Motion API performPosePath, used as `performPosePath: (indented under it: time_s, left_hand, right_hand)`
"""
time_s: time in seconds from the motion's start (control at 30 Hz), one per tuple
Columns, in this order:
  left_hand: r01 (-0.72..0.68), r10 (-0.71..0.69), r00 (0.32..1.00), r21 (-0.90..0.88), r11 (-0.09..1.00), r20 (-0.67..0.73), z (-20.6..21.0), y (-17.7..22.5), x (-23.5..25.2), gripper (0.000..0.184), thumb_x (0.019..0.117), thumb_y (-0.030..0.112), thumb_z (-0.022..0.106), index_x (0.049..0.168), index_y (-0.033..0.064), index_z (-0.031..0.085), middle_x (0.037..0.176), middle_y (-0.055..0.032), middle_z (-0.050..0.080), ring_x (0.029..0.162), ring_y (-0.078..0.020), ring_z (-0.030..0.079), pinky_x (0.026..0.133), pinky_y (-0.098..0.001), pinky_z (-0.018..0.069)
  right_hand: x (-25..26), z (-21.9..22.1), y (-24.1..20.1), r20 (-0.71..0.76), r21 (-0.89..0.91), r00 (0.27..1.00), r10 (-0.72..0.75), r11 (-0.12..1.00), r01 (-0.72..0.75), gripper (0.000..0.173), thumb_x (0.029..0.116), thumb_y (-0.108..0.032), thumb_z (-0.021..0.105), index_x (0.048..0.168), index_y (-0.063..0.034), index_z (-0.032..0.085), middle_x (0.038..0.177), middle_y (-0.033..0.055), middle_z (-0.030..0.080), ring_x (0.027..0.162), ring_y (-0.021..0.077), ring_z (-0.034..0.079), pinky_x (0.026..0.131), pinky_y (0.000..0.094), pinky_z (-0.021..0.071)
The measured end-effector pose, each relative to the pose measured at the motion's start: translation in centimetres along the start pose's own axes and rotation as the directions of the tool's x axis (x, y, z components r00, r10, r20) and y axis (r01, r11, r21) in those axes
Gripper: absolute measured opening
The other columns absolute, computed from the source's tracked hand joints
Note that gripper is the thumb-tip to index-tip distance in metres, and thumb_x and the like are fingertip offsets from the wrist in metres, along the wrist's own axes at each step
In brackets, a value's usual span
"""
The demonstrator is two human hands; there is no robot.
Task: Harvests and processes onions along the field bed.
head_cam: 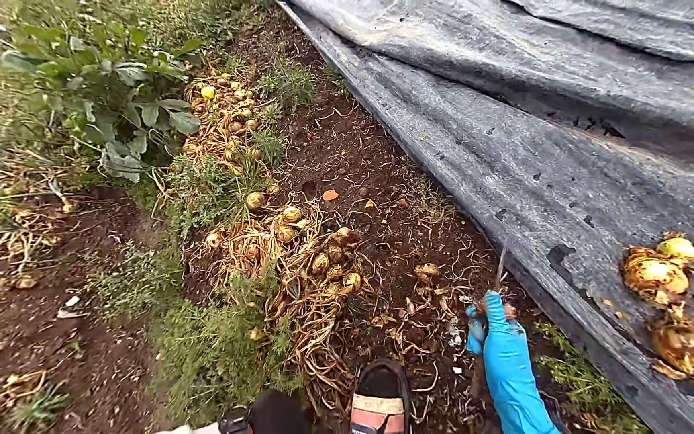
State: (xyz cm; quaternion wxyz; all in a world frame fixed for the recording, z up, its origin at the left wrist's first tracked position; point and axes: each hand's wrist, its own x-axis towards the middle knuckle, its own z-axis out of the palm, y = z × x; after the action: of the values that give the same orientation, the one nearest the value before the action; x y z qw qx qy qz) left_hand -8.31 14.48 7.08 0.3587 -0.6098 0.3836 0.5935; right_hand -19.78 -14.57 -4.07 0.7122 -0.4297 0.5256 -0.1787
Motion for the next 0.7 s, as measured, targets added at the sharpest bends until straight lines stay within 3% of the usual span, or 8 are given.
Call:
performPosePath:
  time_s: [0.07, 0.13, 0.27, 0.33, 0.4, 0.47, 0.6, 0.7]
  left_hand:
    - [0.056, -0.103, 0.852, -0.106, 0.993, -0.514, -4.5, -2.1, 4.5, 0.041, 0.0972, 0.036, 0.063, 0.115, -0.0006, 0.068, 0.117, -0.0259, 0.067, 0.106, -0.0487, 0.066, 0.083, -0.0668, 0.0547]
    - [0.12, -0.257, 0.71, -0.247, 0.962, -0.656, -10.7, -3.5, 7.4, 0.051, 0.0976, 0.039, 0.063, 0.13, 0.0004, 0.063, 0.129, -0.0258, 0.063, 0.117, -0.0479, 0.063, 0.092, -0.0655, 0.0529]
    - [0.133, -0.347, 0.72, -0.372, 0.919, -0.601, -15.1, -5.4, 12.0, 0.048, 0.0885, 0.043, 0.069, 0.112, 0.0016, 0.07, 0.117, -0.0228, 0.069, 0.109, -0.0441, 0.067, 0.087, -0.0668, 0.0536]
    - [-0.113, -0.213, 0.696, -0.398, 0.91, -0.686, -15.0, -4.4, 12.2, 0.051, 0.0875, 0.047, 0.071, 0.123, 0.0106, 0.069, 0.121, -0.0164, 0.07, 0.115, -0.0369, 0.066, 0.095, -0.062, 0.0527]
    - [-0.476, -0.033, 0.635, -0.424, 0.771, -0.772, -15.1, -2.2, 10.5, 0.062, 0.0903, 0.046, 0.075, 0.142, 0.0152, 0.061, 0.132, -0.0118, 0.066, 0.123, -0.0276, 0.063, 0.108, -0.0512, 0.049]
    - [-0.653, 0.096, 0.625, -0.452, 0.607, -0.775, -15.4, 0.0, 7.8, 0.06, 0.0924, 0.043, 0.076, 0.143, 0.0159, 0.061, 0.127, -0.0086, 0.07, 0.114, -0.0208, 0.067, 0.105, -0.0451, 0.0526]
    - [-0.672, 0.289, 0.723, -0.539, 0.508, -0.628, -16.0, -1.0, 5.3, 0.043, 0.0999, 0.048, 0.064, 0.104, 0.0067, 0.073, 0.081, -0.0058, 0.068, 0.073, -0.0169, 0.063, 0.071, -0.0442, 0.053]
    - [-0.621, 0.368, 0.783, -0.651, 0.436, -0.501, -15.4, -2.0, 4.8, 0.046, 0.1056, 0.048, 0.053, 0.101, 0.0056, 0.07, 0.08, -0.0039, 0.062, 0.071, -0.0131, 0.058, 0.07, -0.0394, 0.0508]
  right_hand:
    - [-0.9, 0.6, 0.3, 0.028, -0.03, 1.0, 0.013, 0.999, -0.012, 0.042, 0.109, -0.036, 0.048, 0.085, -0.0049, 0.064, 0.05, -0.0018, 0.045, 0.037, 0.0101, 0.04, 0.037, 0.0269, 0.0409]
    - [-1.5, 1.2, 0.8, 0.091, -0.085, 0.996, 0.025, 0.996, -0.017, 0.039, 0.1065, -0.035, 0.054, 0.088, -0.003, 0.066, 0.051, -0.0007, 0.046, 0.038, 0.012, 0.043, 0.04, 0.0294, 0.0449]
    - [-3.0, 1.8, 2.6, 0.205, -0.314, 0.972, 0.114, 0.948, -0.046, 0.039, 0.1013, -0.04, 0.062, 0.097, -0.0017, 0.066, 0.055, 0.0049, 0.054, 0.044, 0.02, 0.055, 0.049, 0.0385, 0.0557]
    - [-3.4, 1.6, 3.1, 0.211, -0.448, 0.965, 0.155, 0.893, -0.046, 0.048, 0.0987, -0.048, 0.064, 0.106, -0.001, 0.066, 0.056, 0.0068, 0.059, 0.046, 0.0212, 0.059, 0.051, 0.0402, 0.0558]
    - [-2.7, 1.6, 3.7, 0.215, -0.532, 0.958, 0.192, 0.845, -0.05, 0.064, 0.0945, -0.06, 0.063, 0.119, -0.0017, 0.065, 0.062, 0.0077, 0.062, 0.05, 0.0223, 0.061, 0.055, 0.0432, 0.0569]
    - [-1.5, 1.5, 4.1, 0.279, -0.506, 0.942, 0.187, 0.863, -0.022, 0.067, 0.0958, -0.062, 0.059, 0.123, 0.0001, 0.063, 0.067, 0.0075, 0.062, 0.053, 0.0219, 0.061, 0.056, 0.0441, 0.0574]
    - [-1.1, 0.7, 3.5, 0.454, -0.245, 0.881, 0.132, 0.969, -0.019, 0.062, 0.09, -0.072, 0.056, 0.094, -0.0104, 0.063, 0.058, -0.0041, 0.055, 0.045, 0.0099, 0.051, 0.046, 0.0294, 0.0504]
    - [-1.7, 1.1, 3.0, 0.492, -0.108, 0.851, 0.184, 0.983, -0.149, 0.052, 0.085, -0.068, 0.066, 0.082, -0.0163, 0.062, 0.052, -0.006, 0.051, 0.039, 0.0064, 0.045, 0.04, 0.025, 0.0444]
